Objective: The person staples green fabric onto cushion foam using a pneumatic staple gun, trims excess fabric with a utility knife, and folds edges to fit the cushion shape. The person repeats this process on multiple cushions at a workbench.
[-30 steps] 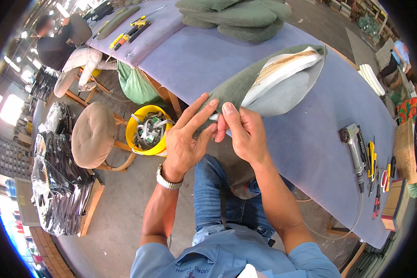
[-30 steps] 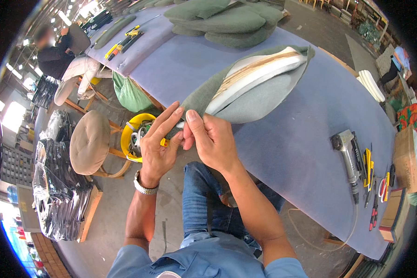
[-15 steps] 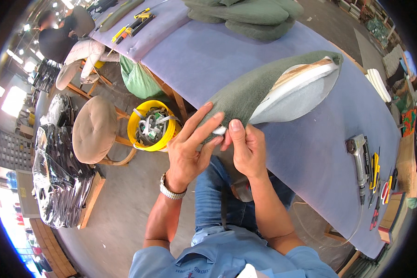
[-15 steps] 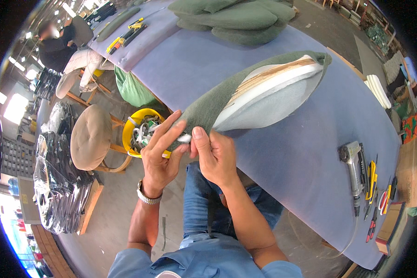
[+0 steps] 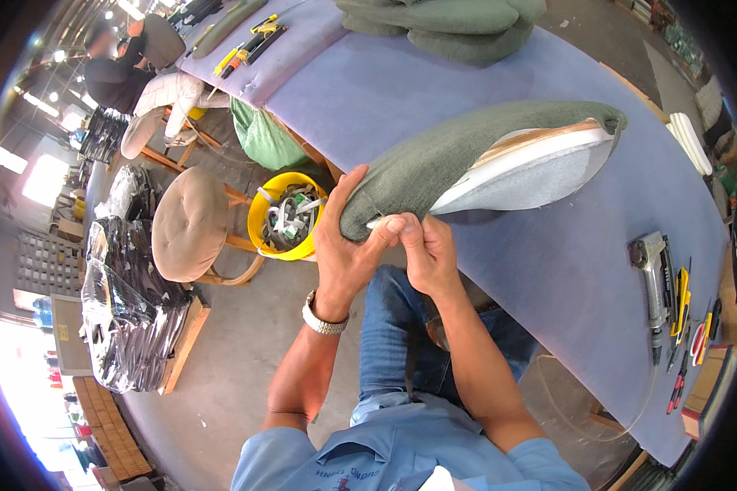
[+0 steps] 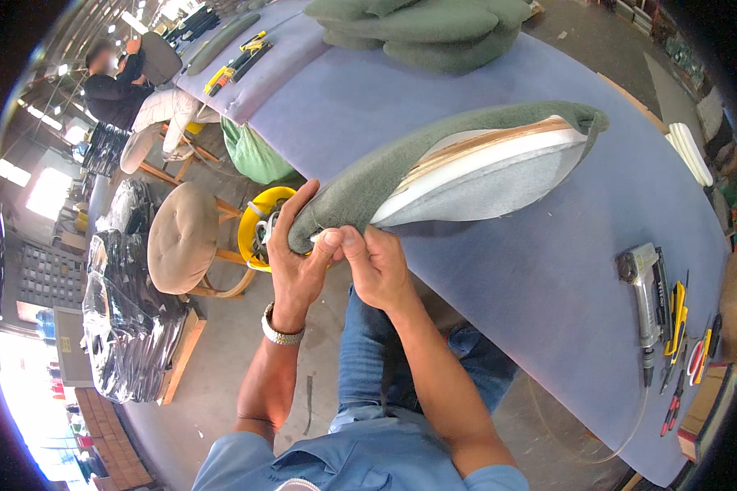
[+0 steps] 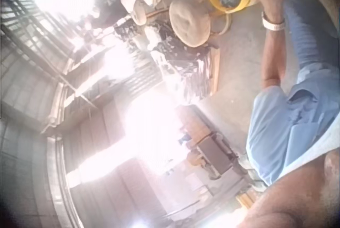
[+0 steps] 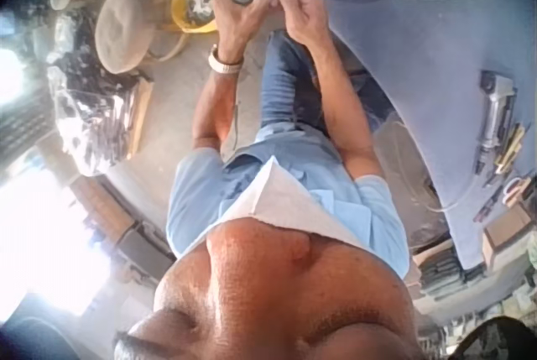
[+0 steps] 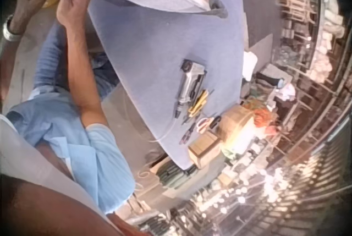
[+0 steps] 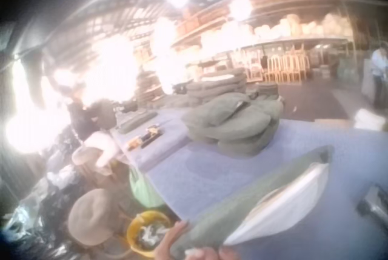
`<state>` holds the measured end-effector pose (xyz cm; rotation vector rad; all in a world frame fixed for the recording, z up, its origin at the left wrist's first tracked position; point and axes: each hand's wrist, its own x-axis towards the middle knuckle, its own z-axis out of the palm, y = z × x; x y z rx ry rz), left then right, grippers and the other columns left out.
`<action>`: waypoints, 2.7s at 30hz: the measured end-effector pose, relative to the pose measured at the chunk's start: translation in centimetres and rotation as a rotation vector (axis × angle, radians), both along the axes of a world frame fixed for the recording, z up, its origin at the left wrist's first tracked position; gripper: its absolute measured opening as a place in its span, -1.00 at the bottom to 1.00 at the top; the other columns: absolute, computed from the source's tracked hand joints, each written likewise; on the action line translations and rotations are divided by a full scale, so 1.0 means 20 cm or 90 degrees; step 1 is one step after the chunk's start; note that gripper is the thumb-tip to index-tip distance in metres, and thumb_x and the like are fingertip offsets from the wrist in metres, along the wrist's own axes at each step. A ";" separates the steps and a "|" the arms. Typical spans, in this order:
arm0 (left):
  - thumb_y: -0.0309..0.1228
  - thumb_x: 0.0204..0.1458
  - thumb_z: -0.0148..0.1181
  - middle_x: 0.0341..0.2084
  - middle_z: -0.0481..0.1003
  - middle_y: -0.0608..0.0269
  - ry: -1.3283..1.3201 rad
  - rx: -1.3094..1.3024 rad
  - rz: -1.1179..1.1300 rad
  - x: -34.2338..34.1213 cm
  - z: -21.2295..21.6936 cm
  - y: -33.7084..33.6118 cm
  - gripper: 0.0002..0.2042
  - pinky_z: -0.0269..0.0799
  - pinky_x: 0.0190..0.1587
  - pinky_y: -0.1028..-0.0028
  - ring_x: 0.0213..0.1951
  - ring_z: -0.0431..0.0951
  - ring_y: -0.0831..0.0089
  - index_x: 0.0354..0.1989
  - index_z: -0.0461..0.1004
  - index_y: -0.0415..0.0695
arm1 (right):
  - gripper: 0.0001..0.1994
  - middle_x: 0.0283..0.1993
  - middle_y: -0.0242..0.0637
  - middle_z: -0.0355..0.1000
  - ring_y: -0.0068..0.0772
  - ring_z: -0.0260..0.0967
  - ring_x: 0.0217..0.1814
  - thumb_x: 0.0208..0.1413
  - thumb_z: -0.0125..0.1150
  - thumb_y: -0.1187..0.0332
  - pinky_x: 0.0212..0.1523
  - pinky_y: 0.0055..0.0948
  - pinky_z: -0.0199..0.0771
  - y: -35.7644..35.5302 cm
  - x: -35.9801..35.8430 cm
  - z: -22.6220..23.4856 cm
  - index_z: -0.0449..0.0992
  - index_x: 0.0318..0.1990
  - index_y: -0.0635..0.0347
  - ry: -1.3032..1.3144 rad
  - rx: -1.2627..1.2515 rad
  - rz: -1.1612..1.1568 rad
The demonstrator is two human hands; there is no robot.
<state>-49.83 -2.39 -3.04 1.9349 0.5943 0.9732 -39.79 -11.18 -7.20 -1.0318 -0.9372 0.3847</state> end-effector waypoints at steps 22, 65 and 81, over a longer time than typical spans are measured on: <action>-0.37 0.15 0.41 0.15 0.60 0.04 0.127 0.219 0.042 -0.02 0.06 0.18 -0.50 0.45 0.22 0.31 0.15 0.60 0.29 0.27 0.52 -0.22 | -0.86 -0.21 -0.23 0.61 -0.28 0.61 -0.12 0.22 0.38 0.36 -0.03 -0.36 0.56 -0.87 0.30 0.26 0.59 -0.16 0.16 -0.224 -0.249 -0.221; -0.31 -0.12 0.55 0.10 0.59 0.08 0.039 0.269 -0.018 0.01 -0.01 0.16 -0.35 0.64 0.00 0.22 0.03 0.66 0.08 0.23 0.50 -0.08 | -0.79 -0.13 -0.14 0.67 -0.19 0.67 -0.14 0.11 0.42 0.52 -0.10 -0.28 0.58 -0.48 -0.14 0.21 0.66 -0.09 0.30 -0.175 -0.272 -0.189; -0.48 -0.22 0.49 0.17 0.53 0.01 0.083 0.265 -0.089 -0.04 0.06 0.19 -0.21 0.61 0.06 0.18 0.09 0.61 -0.02 0.34 0.40 -0.07 | -0.69 -0.02 -0.20 0.64 -0.21 0.62 -0.10 0.12 0.37 0.56 -0.04 -0.22 0.60 -0.44 -0.07 0.11 0.62 0.04 0.19 -0.576 -0.272 -0.206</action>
